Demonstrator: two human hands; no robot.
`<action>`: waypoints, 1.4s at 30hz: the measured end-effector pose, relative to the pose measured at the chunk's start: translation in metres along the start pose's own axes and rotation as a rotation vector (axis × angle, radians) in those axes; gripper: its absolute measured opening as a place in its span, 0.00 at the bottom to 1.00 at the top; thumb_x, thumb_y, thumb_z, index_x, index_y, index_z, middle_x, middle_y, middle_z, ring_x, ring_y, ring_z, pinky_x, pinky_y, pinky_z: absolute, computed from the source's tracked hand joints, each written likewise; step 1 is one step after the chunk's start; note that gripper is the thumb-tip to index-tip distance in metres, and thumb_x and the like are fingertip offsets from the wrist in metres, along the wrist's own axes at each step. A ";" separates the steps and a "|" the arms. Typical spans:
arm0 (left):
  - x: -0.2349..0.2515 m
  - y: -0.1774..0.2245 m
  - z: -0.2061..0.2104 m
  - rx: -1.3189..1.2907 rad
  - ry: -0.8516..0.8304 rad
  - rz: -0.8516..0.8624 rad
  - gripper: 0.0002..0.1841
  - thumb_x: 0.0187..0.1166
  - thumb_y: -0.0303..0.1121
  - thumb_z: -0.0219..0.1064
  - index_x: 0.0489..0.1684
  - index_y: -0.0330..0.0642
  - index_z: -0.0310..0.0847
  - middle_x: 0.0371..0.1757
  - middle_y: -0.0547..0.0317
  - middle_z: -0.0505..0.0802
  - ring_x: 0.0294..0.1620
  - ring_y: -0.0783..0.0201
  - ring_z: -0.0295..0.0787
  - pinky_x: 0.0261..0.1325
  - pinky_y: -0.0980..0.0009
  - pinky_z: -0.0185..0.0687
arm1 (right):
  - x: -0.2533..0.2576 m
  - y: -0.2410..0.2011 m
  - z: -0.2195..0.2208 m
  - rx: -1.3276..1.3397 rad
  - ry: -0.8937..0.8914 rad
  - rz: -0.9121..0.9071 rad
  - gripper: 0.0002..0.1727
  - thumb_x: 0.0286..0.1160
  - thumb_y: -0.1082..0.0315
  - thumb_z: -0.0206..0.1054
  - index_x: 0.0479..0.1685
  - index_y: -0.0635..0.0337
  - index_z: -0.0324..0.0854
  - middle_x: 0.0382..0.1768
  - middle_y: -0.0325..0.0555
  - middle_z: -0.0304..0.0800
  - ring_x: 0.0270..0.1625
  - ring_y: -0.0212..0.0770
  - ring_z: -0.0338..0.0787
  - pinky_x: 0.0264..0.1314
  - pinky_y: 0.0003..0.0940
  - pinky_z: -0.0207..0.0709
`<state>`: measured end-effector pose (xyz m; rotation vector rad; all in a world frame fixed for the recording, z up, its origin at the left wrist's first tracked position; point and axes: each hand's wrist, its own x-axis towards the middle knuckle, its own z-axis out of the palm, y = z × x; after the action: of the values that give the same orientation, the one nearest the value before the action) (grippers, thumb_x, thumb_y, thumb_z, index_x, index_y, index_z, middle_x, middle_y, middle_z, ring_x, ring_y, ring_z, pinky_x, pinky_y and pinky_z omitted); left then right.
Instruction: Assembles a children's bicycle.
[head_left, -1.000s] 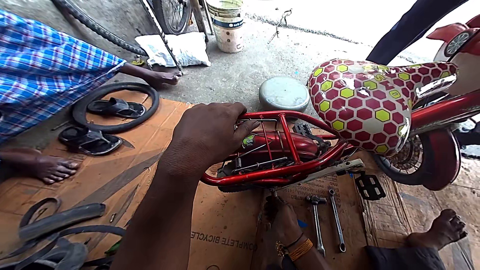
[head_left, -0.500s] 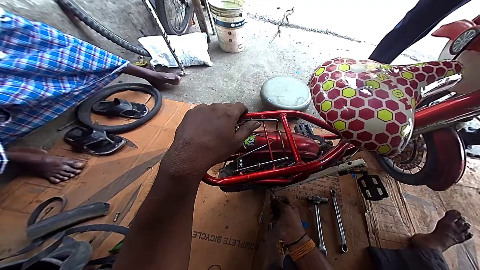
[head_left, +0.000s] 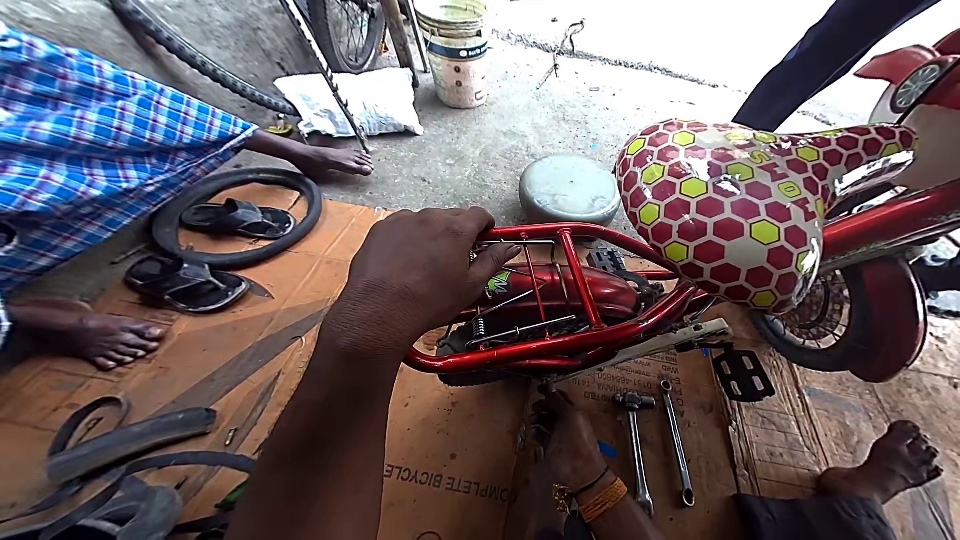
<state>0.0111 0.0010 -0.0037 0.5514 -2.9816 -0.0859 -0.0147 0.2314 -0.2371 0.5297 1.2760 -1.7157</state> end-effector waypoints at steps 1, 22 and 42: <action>0.000 0.000 0.000 -0.002 0.001 0.000 0.30 0.87 0.66 0.48 0.64 0.55 0.85 0.50 0.58 0.95 0.53 0.52 0.93 0.52 0.42 0.83 | 0.005 0.001 -0.002 0.019 0.059 -0.004 0.20 0.95 0.56 0.50 0.57 0.63 0.80 0.33 0.49 0.87 0.30 0.41 0.88 0.28 0.33 0.81; -0.004 0.003 -0.001 -0.026 0.019 0.001 0.28 0.88 0.63 0.51 0.63 0.55 0.85 0.50 0.59 0.95 0.52 0.53 0.93 0.51 0.42 0.83 | 0.006 0.001 0.001 -0.038 -0.038 -0.207 0.16 0.92 0.63 0.55 0.63 0.67 0.77 0.47 0.54 0.88 0.47 0.46 0.91 0.49 0.42 0.88; -0.003 0.004 -0.001 -0.041 0.023 0.003 0.27 0.87 0.63 0.51 0.63 0.55 0.86 0.49 0.59 0.95 0.50 0.52 0.93 0.46 0.40 0.82 | 0.010 0.001 -0.007 -0.133 -0.017 -0.314 0.14 0.91 0.68 0.53 0.60 0.69 0.79 0.47 0.54 0.89 0.49 0.45 0.91 0.52 0.43 0.88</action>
<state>0.0132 0.0055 -0.0025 0.5401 -2.9514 -0.1388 -0.0199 0.2333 -0.2480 0.2443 1.5106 -1.8670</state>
